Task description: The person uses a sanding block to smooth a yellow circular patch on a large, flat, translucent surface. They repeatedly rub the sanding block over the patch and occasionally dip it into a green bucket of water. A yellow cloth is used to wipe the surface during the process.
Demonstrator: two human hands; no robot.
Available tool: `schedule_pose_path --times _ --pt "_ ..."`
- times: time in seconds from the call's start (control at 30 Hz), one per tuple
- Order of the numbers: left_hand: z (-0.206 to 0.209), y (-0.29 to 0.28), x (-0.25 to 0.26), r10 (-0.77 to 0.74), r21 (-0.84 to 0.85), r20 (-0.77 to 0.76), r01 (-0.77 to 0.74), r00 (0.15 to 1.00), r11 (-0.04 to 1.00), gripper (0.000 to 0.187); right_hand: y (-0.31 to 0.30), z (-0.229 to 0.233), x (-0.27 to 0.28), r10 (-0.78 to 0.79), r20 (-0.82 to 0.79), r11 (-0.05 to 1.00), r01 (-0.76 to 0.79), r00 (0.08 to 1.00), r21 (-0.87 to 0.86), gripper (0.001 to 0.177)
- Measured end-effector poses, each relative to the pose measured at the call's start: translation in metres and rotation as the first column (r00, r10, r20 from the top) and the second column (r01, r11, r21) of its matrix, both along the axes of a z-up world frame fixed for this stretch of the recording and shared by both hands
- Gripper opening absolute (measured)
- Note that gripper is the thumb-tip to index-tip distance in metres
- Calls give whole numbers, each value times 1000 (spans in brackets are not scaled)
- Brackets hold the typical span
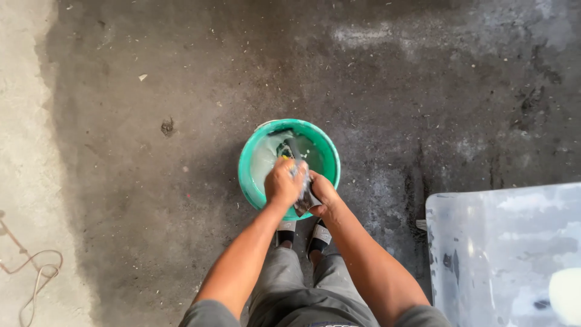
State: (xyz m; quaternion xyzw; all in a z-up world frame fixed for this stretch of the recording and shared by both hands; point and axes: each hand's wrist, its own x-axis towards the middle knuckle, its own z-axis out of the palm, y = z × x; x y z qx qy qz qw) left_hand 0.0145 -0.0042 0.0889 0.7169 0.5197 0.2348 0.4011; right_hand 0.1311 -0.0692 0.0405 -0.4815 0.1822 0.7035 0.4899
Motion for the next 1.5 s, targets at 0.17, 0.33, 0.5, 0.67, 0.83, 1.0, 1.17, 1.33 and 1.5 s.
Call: schedule_pose_path --times 0.17,0.33,0.5,0.67,0.83,1.0,1.17,1.33,1.5 --pt "-22 80 28 156 30 -121 -153 980 988 35 -1 69 -5 0 -77 993 9 997 117 38" --pt "28 39 24 42 22 -45 -42 998 999 39 7 71 4 -2 -65 997 7 998 81 41" --pt "55 -16 -1 -17 1 66 17 998 1000 34 -8 -16 14 144 160 988 -152 977 38 39" --pt "39 -18 -8 30 -182 88 -14 996 983 34 -5 34 0 -22 106 995 12 994 95 33" --pt "1 5 6 251 -220 129 -219 959 950 39 -14 88 -1 -87 279 996 83 956 26 41" --pt "43 -30 72 13 -185 151 16 988 983 45 -56 103 26 -170 497 983 179 851 30 52" --pt "56 -102 169 -295 24 209 297 932 955 56 -142 118 92 -557 482 826 512 677 235 51" --pt "79 -231 285 -568 231 157 530 808 816 48 -268 155 170 -747 495 610 753 443 246 49" --pt "157 -391 392 -771 41 236 786 592 617 27 -425 164 249 -797 603 364 785 -15 501 47"
